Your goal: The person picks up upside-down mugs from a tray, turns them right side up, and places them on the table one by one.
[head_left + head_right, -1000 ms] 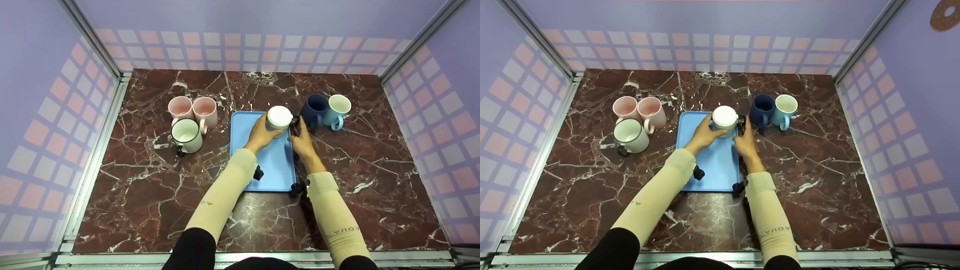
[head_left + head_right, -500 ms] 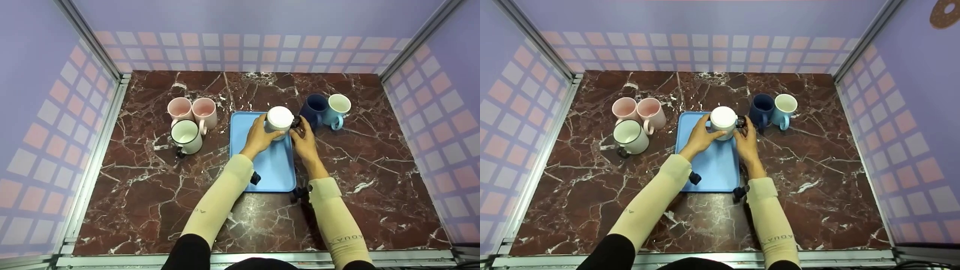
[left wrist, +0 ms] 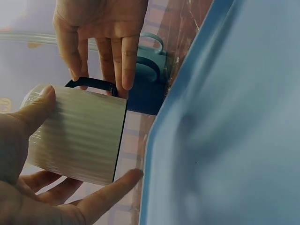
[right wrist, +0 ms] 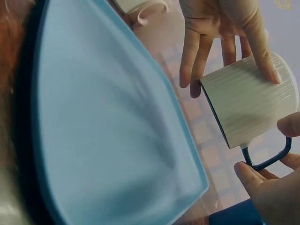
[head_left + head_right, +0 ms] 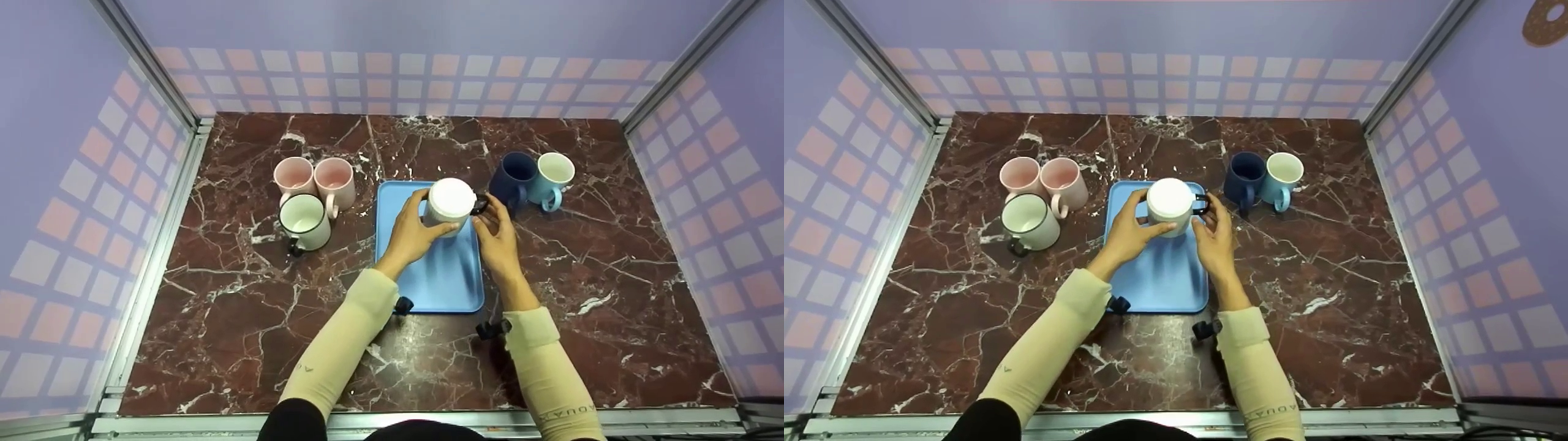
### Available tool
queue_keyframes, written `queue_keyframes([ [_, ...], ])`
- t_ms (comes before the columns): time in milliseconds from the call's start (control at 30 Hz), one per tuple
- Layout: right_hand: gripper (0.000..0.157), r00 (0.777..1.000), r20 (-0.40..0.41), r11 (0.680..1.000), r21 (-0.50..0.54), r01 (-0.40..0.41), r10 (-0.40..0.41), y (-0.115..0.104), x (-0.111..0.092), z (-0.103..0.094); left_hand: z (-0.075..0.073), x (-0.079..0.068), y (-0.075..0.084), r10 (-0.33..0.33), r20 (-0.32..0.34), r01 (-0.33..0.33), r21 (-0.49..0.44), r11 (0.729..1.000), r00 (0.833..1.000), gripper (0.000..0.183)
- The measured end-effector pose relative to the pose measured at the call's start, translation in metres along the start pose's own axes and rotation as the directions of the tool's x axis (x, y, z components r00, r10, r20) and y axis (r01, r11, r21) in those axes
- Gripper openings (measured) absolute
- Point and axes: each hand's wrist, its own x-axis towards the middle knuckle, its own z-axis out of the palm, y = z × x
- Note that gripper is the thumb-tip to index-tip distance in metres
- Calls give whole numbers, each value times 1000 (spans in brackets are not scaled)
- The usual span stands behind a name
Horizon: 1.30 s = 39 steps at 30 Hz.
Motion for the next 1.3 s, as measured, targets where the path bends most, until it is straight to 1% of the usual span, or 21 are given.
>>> queue_keyframes([
  [200,55,998,29,998,-11,59,-59,-7,-12,1,-11,-16,3,10,-19,-11,-21,1000,1000,91],
  [267,54,997,39,998,-12,68,-67,-9,-15,3,-15,-21,3,18,-22,-19,-31,999,1000,92],
  [367,54,997,59,998,-25,61,-59,-11,-21,4,-20,-29,1,26,-29,-27,-44,999,999,93],
  [567,55,996,86,998,-58,20,-15,-10,-36,8,-27,-43,-5,34,-28,-35,-33,999,999,98],
  [867,49,995,96,999,-5,40,-39,-3,-52,11,-32,-63,-14,25,-19,-26,-77,997,1000,96],
  [967,47,994,98,999,15,40,-42,-2,-55,12,-33,-67,-14,26,-26,-28,-88,996,999,96],
  [1100,44,994,101,999,27,45,-47,-2,-57,12,-33,-69,-15,30,-21,-31,-94,995,999,96],
  [1300,37,995,89,999,8,45,-46,-1,-55,13,-35,-69,-16,31,-8,-31,-79,996,999,96],
])
